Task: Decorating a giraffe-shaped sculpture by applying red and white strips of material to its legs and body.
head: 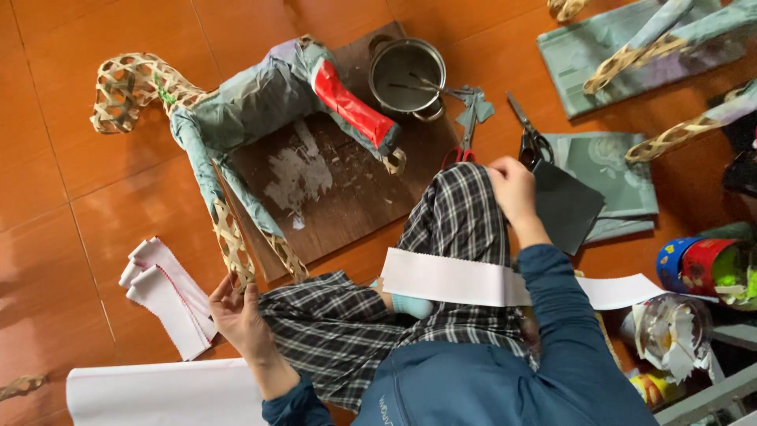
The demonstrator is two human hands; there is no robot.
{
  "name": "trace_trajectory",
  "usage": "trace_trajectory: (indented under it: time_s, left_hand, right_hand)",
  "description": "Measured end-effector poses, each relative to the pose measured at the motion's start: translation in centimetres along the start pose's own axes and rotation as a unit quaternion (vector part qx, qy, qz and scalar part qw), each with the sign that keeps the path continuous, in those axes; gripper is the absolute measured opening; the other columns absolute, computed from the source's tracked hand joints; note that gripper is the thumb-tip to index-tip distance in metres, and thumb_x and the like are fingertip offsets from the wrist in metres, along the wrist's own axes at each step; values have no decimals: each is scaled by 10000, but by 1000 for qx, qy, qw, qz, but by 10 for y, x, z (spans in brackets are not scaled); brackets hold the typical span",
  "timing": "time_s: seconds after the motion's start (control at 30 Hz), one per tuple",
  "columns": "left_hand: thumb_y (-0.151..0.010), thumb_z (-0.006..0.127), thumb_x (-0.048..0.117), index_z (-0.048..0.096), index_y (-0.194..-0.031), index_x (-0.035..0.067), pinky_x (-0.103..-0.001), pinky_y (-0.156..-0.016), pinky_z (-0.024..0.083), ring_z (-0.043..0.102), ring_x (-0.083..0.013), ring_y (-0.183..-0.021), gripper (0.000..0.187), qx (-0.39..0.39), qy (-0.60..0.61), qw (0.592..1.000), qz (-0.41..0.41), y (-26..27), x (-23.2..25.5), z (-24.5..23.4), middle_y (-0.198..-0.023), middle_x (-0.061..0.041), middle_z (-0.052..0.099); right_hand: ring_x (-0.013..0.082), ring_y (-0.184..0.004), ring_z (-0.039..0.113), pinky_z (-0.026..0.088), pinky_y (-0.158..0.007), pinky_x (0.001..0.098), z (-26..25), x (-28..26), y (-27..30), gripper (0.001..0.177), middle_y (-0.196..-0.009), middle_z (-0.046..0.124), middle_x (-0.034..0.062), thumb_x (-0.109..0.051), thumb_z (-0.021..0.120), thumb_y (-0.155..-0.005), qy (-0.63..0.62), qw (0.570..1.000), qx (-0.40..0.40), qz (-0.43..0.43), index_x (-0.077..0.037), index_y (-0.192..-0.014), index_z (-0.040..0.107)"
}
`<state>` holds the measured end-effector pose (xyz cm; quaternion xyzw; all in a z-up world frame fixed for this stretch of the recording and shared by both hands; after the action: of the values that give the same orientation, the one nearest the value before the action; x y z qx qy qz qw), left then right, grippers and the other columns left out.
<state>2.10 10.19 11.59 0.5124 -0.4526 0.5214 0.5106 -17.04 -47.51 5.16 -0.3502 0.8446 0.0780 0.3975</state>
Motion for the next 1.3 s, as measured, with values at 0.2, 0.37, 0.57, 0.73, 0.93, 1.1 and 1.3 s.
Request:
trace_trajectory:
  time_s: [0.2, 0.37, 0.57, 0.73, 0.93, 1.1, 1.3]
  left_hand:
    - [-994, 760, 100, 587, -1364, 8, -310, -1052, 643, 753, -238, -1188, 418, -59, 51, 997, 10, 10, 0, 19, -1305, -162, 730]
    - [-1080, 688, 272, 650, -1366, 11, -365, -1052, 621, 733, -250, -1161, 389, -100, 260, 958, -64, 2, -81, 18, -1290, -141, 735]
    - [-1144, 547, 227, 558, -1409, -51, -417, -1064, 587, 690, -315, -1162, 384, -25, 152, 959, -239, 0, -130, 29, -1256, -210, 678]
    - [-1116, 593, 169, 603, -1425, -62, -377, -1003, 597, 724, -307, -1130, 386, -48, 47, 969, -238, 0, -133, 39, -1254, -225, 725]
    - [-1153, 610, 128, 558, -1457, -127, -552, -1008, 588, 729, -459, -1154, 400, -69, 68, 980, -171, -12, -163, 33, -1236, -373, 684]
    - [-1142, 621, 127, 553, -1457, -135, -533, -961, 608, 741, -431, -1101, 415, -69, 72, 981, -165, -14, -170, 32, -1207, -362, 694]
    - [-1137, 638, 147, 579, -1421, -100, -466, -929, 629, 753, -386, -1067, 381, -72, 80, 980, -166, -15, -172, 33, -1180, -301, 695]
  right_hand:
    - [402, -1305, 608, 499, -1098, 624, -3, 169, 66, 492, -1413, 638, 221, -282, 793, -974, 357, 898, -178, 185, -77, -1407, 678]
    - [428, -1288, 582, 492, -1031, 623, 3, 227, 110, 728, -1489, 562, 198, -290, 832, -879, 393, 904, -97, 139, -181, -1546, 558]
    - [348, -1055, 711, 588, -928, 510, -11, 205, 110, 155, -1142, 731, 129, -217, 637, -1034, 427, 897, -62, 97, -103, -1093, 724]
    - [314, -1038, 715, 598, -938, 477, -13, 204, 101, 179, -1074, 754, 91, -207, 614, -1062, 430, 900, -10, 65, -107, -998, 748]
    - [399, -1199, 733, 628, -933, 534, 17, 292, 101, 465, -1303, 701, 177, -189, 569, -1066, 484, 864, -104, 91, -110, -1524, 568]
    - [360, -1087, 788, 658, -878, 539, 7, 290, 86, 261, -1100, 787, 113, -205, 476, -1093, 436, 889, -106, 92, -124, -1149, 718]
    - [405, -1088, 819, 648, -854, 559, 14, 314, 80, 412, -1115, 859, 119, -566, 557, -1084, 372, 899, -133, 190, -275, -1215, 816]
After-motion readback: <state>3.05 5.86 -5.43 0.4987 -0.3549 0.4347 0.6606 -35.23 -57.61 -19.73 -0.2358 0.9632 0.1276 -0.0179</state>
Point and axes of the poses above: each hand's wrist, its own y-axis away from the middle knuckle, its own z-axis out of the palm, x = y × z, the point moved 7 cm from there along -y, towards the middle knuckle
